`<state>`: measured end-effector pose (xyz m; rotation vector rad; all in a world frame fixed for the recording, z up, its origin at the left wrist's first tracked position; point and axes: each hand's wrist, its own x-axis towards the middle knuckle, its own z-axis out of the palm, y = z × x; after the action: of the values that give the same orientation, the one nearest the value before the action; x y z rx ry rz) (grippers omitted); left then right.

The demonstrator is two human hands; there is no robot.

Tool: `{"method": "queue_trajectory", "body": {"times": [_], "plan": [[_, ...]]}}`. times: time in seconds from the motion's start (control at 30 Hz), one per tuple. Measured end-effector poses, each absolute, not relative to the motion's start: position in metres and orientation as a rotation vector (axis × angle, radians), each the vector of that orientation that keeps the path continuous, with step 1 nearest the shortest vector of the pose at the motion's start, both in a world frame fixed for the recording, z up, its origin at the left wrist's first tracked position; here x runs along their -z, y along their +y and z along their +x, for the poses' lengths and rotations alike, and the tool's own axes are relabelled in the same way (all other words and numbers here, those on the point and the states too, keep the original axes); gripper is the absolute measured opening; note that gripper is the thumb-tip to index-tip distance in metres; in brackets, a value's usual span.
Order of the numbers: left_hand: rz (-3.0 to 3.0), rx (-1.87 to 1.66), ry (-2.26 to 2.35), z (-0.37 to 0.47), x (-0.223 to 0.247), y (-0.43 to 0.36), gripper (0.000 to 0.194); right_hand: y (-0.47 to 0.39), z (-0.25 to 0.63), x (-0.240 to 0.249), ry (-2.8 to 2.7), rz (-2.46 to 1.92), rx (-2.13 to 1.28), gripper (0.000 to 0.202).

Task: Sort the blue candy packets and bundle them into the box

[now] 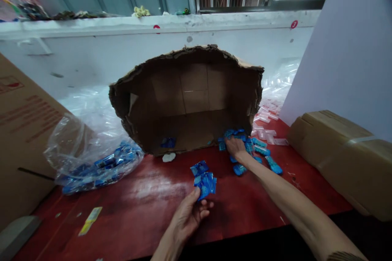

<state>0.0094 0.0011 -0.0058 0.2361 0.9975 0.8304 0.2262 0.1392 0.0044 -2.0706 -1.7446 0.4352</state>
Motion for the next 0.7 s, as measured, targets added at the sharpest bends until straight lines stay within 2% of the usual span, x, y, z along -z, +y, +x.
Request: {"method": "queue_trajectory", "body": {"times": [0.1,0.2,0.4,0.47,0.6,0.7], "plan": [[0.267,-0.84,0.975,0.009,0.009,0.003,0.021,0.131,0.245,-0.017,-1.603,-1.94,-0.517,0.024],[0.314,-0.871,0.972,0.009,0.014,0.005,0.023,0.112,0.253,-0.019,-1.451,-1.801,-0.646,0.03],[0.537,-0.921,1.022,0.009,0.021,0.006,0.027,0.049,0.233,0.017,-1.282,-1.648,-0.838,0.032],[0.67,-0.922,1.079,0.006,0.021,0.006,0.028,0.028,0.225,0.023,-1.297,-1.666,-0.809,0.03],[0.904,-0.896,1.218,0.002,0.017,0.008,0.025,0.0,0.205,0.01,-1.407,-1.721,-0.534,0.033],[1.004,-0.908,1.192,0.003,0.013,0.009,0.022,-0.003,0.18,0.0,-1.406,-1.488,-0.93,0.042]]}}
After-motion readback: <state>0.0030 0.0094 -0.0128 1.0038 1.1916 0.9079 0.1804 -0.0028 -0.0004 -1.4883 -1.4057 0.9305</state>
